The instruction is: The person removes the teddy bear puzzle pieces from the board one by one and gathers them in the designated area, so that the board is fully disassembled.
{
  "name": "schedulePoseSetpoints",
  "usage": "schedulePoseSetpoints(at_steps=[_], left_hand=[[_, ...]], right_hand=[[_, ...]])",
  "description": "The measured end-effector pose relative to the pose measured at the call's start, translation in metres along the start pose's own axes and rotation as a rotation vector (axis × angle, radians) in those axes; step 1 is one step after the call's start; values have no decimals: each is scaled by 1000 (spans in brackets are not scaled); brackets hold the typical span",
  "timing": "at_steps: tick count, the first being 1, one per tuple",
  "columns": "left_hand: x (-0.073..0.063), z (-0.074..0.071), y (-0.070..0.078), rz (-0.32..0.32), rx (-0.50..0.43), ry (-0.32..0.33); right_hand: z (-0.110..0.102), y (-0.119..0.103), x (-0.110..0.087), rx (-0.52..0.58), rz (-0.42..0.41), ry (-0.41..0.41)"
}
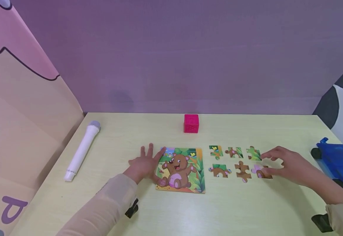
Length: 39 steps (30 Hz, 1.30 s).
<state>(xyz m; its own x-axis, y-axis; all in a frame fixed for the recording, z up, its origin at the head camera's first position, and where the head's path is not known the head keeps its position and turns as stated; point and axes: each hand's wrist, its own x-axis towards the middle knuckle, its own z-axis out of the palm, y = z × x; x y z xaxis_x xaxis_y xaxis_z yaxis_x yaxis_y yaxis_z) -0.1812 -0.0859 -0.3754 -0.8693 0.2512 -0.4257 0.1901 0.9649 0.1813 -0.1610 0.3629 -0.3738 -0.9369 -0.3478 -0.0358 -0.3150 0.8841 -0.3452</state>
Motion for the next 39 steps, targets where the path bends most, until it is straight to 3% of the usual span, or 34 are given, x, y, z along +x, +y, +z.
schedulePoseSetpoints(at_steps=[15,25,32,39], left_hand=[[2,2,0,-7,38,18],[0,0,1,-13,54,38],[3,3,2,-35,55,53],[2,4,2,-53,-20,41]], right_hand=[[5,-92,37,145,-162,96],[31,-135,72,249,-133,38],[52,-156,93,250,-122,28],[70,-182,107,190,-91,28]])
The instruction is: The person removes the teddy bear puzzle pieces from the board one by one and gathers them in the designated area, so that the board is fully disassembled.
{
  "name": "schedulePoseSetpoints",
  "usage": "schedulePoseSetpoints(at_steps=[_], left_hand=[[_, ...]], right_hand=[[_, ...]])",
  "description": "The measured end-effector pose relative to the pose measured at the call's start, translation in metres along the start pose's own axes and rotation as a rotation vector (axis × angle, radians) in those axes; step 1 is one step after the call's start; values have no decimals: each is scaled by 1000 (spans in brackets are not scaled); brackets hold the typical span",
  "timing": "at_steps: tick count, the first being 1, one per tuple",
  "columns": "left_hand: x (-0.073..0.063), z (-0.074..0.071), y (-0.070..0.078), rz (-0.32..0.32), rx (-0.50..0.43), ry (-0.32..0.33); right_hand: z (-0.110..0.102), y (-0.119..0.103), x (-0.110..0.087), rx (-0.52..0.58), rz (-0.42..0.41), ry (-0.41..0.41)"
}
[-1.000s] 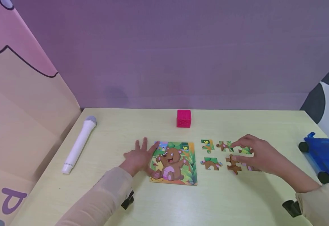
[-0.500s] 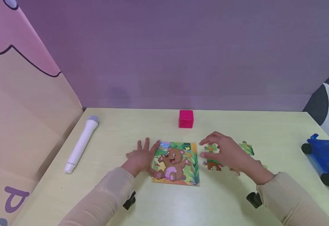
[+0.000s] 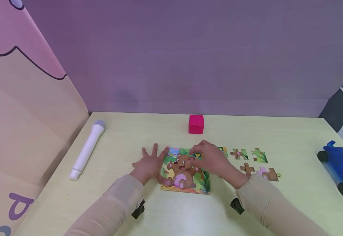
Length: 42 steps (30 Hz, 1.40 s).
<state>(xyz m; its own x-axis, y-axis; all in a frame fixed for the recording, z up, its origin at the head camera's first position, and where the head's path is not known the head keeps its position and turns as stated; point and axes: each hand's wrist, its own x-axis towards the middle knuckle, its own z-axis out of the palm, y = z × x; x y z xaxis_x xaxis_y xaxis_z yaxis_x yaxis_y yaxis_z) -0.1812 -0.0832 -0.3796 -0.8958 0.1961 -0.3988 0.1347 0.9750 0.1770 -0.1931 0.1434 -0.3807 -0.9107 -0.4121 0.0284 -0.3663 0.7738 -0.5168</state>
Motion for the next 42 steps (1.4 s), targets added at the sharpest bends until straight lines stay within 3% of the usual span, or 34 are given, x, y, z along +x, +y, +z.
schedulePoseSetpoints(at_steps=[5,14,33,42], left_hand=[[2,2,-1,-8,-30,4],[0,1,1,-31,-42,21],[-4,-1,2,-25,-25,22],[-3,-1,3,-32,-39,16]], right_hand=[[11,-16,8,-19,61,-22],[24,-31,19,-55,73,-62],[29,-40,35,-81,117,-133],[27,-33,34,-64,155,-121]])
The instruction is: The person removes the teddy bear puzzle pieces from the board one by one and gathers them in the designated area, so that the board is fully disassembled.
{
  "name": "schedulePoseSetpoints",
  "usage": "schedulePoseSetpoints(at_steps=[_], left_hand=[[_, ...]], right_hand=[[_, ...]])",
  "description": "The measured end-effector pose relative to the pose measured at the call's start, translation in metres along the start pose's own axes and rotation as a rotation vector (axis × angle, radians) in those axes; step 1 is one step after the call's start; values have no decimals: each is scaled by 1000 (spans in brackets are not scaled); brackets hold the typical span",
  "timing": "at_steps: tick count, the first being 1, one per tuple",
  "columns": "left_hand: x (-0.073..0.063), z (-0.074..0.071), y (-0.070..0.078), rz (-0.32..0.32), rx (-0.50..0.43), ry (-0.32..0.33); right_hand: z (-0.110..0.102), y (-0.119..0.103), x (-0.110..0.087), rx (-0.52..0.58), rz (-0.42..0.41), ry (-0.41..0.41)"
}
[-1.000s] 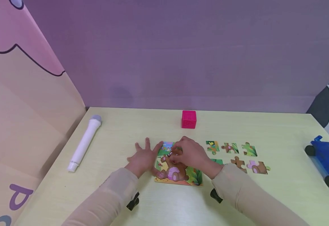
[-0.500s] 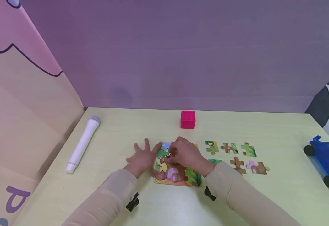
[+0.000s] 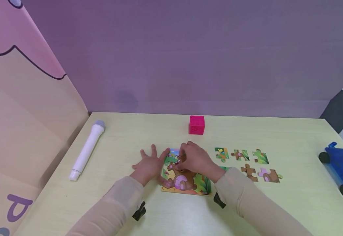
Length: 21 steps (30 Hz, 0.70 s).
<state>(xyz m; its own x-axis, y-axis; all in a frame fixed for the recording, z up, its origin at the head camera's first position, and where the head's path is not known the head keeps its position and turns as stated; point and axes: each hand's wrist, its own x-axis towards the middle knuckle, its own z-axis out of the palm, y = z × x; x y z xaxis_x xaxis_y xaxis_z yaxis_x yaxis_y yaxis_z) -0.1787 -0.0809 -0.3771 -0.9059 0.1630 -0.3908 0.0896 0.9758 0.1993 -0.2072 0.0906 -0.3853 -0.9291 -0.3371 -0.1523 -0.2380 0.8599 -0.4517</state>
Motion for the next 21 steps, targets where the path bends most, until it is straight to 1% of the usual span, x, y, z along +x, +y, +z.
schedulePoseSetpoints(at_steps=[6,14,21], left_hand=[[0,-1,1,-3,-13,1],[-2,-2,0,6,-17,4],[-1,-3,1,5,37,-16]], right_hand=[[-1,6,0,-14,-34,14],[1,5,3,-8,-61,12],[1,5,3,4,-57,9]])
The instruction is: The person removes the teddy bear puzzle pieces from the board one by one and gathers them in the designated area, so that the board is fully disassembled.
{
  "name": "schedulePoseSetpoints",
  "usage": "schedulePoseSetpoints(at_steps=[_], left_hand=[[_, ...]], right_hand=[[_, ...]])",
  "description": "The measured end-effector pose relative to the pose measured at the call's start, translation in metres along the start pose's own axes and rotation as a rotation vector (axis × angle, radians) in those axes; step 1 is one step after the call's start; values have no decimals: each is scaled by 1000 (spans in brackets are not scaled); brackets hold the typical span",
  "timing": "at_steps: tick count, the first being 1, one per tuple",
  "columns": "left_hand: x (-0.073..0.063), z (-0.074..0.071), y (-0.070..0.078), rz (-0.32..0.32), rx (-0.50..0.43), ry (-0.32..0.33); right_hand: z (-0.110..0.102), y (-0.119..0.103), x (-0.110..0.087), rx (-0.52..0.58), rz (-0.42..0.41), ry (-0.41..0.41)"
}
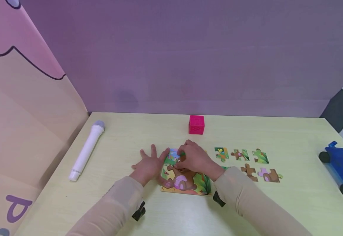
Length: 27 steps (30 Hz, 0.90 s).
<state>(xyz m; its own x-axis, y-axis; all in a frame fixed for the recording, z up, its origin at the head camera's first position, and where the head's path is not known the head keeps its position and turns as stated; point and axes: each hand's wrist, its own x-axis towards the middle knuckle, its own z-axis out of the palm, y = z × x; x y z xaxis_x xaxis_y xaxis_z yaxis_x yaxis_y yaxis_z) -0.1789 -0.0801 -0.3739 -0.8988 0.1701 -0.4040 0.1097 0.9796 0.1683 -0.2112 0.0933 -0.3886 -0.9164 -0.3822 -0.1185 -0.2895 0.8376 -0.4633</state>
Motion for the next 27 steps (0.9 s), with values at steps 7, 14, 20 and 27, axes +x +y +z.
schedulePoseSetpoints(at_steps=[7,14,20,27], left_hand=[[0,1,-1,2,-66,14],[0,1,-1,1,-76,3],[-1,1,-1,8,-99,16],[-2,0,-1,14,-115,16]], right_hand=[[-6,10,-9,-53,-73,40],[-16,23,-23,-2,-128,39],[-27,31,-38,-2,-162,38],[-39,43,-61,0,-158,46]])
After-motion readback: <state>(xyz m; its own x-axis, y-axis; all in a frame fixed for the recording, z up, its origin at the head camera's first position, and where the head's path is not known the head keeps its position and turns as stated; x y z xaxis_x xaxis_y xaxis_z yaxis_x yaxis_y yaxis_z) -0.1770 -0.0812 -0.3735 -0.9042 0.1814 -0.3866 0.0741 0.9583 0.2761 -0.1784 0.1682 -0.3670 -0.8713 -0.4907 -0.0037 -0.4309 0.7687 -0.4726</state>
